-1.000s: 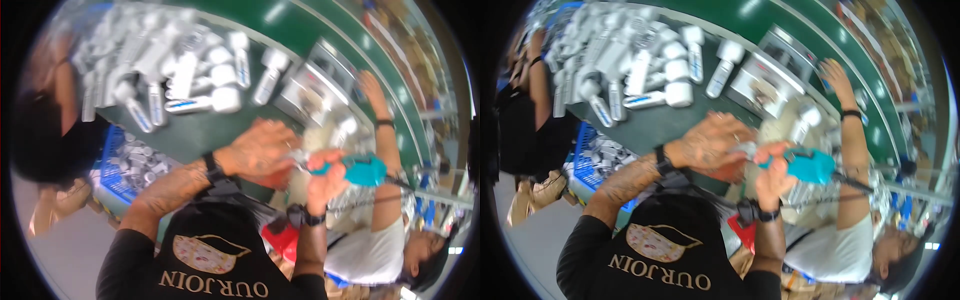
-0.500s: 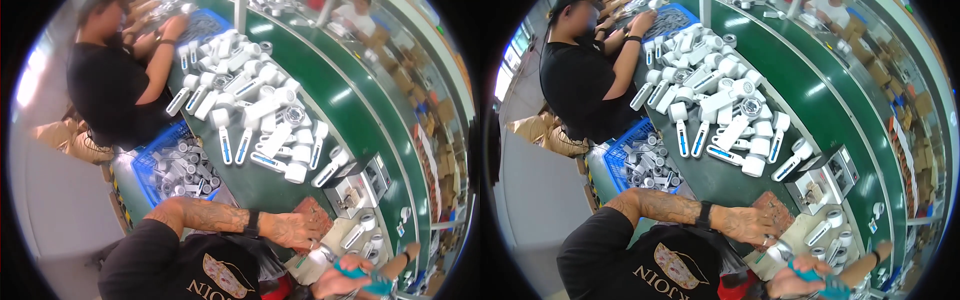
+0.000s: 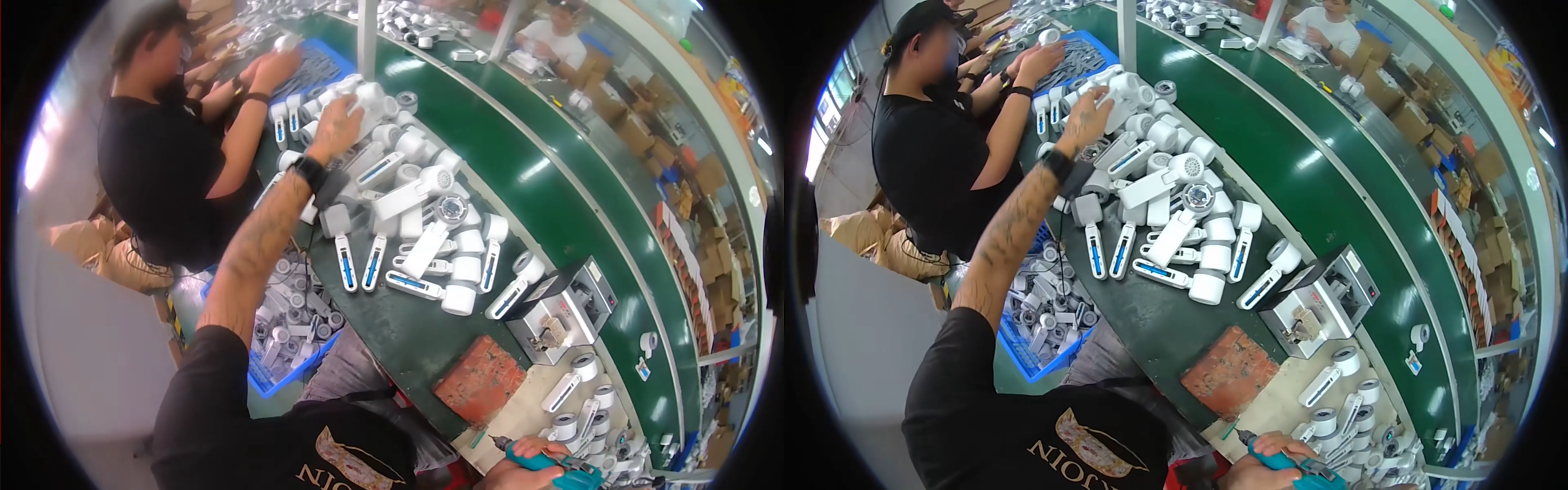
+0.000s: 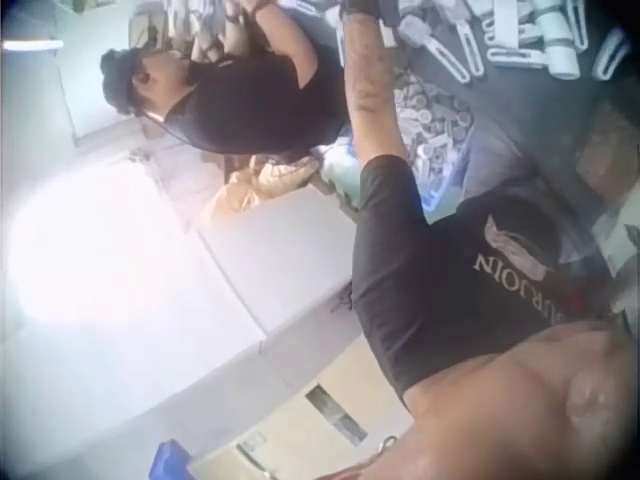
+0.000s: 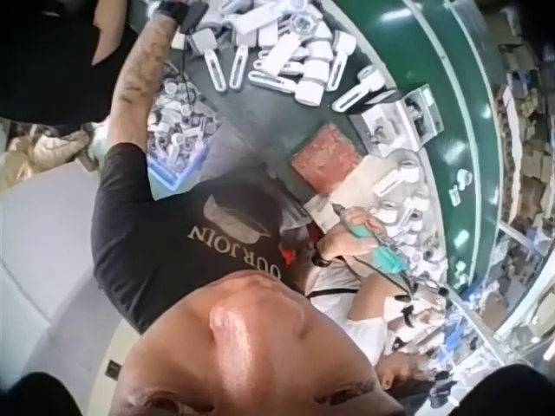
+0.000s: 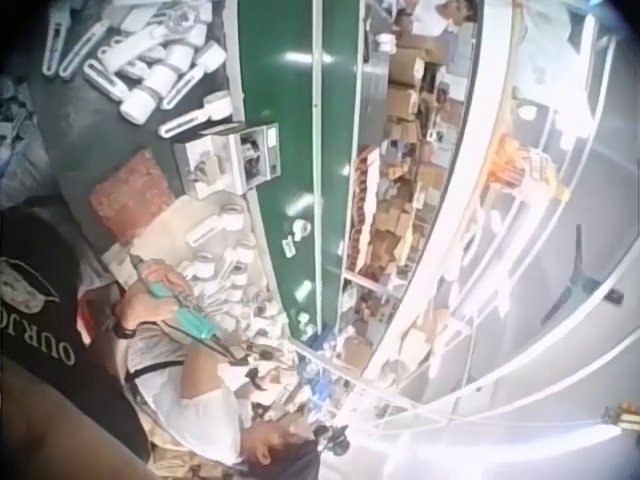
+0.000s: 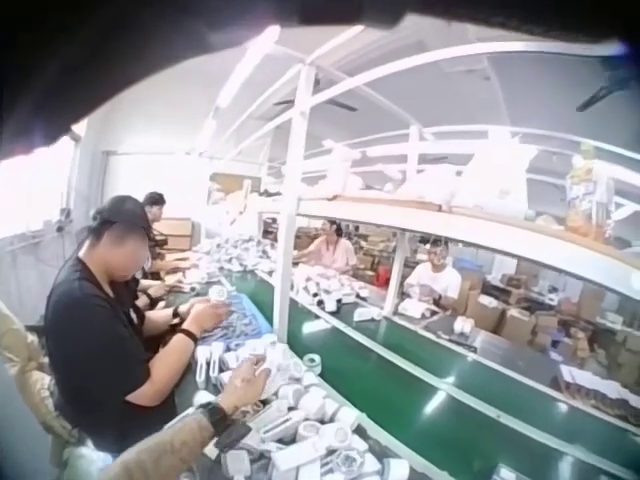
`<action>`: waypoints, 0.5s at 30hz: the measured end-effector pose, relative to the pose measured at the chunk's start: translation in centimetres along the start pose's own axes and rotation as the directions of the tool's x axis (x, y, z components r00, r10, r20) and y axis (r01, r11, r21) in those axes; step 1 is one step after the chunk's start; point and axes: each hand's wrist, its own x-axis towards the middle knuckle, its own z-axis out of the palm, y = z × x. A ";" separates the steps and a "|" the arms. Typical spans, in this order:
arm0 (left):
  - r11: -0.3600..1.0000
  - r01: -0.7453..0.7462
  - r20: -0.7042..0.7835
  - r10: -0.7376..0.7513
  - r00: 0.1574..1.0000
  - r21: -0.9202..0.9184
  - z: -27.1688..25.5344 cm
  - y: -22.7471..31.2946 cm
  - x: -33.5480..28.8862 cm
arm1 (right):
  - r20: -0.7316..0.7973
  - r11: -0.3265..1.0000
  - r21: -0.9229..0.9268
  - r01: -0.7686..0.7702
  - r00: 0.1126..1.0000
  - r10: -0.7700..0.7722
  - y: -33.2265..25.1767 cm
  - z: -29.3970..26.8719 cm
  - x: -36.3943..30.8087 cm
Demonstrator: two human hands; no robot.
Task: The person picks up a white plastic component from a pile, places it on a red work surface, and uses a teal power screwdriver to drive a screw into it. They then set the component aside and repeat the process with another component.
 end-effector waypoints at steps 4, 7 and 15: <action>0.916 -0.287 -0.022 0.305 0.952 0.281 2.8 -6.5 3.7 | 0.071 1.000 0.015 -0.012 0.997 0.011 -1.0 1.0 -0.4; 0.679 -0.501 -0.138 0.657 0.741 0.537 5.9 -5.1 3.5 | 0.030 0.995 0.088 0.051 0.998 -0.054 0.7 -2.2 -0.8; 0.646 -0.327 0.396 0.715 0.576 -0.690 2.6 30.6 -17.1 | 0.121 0.996 0.085 -0.026 0.993 0.016 0.2 -1.8 -0.8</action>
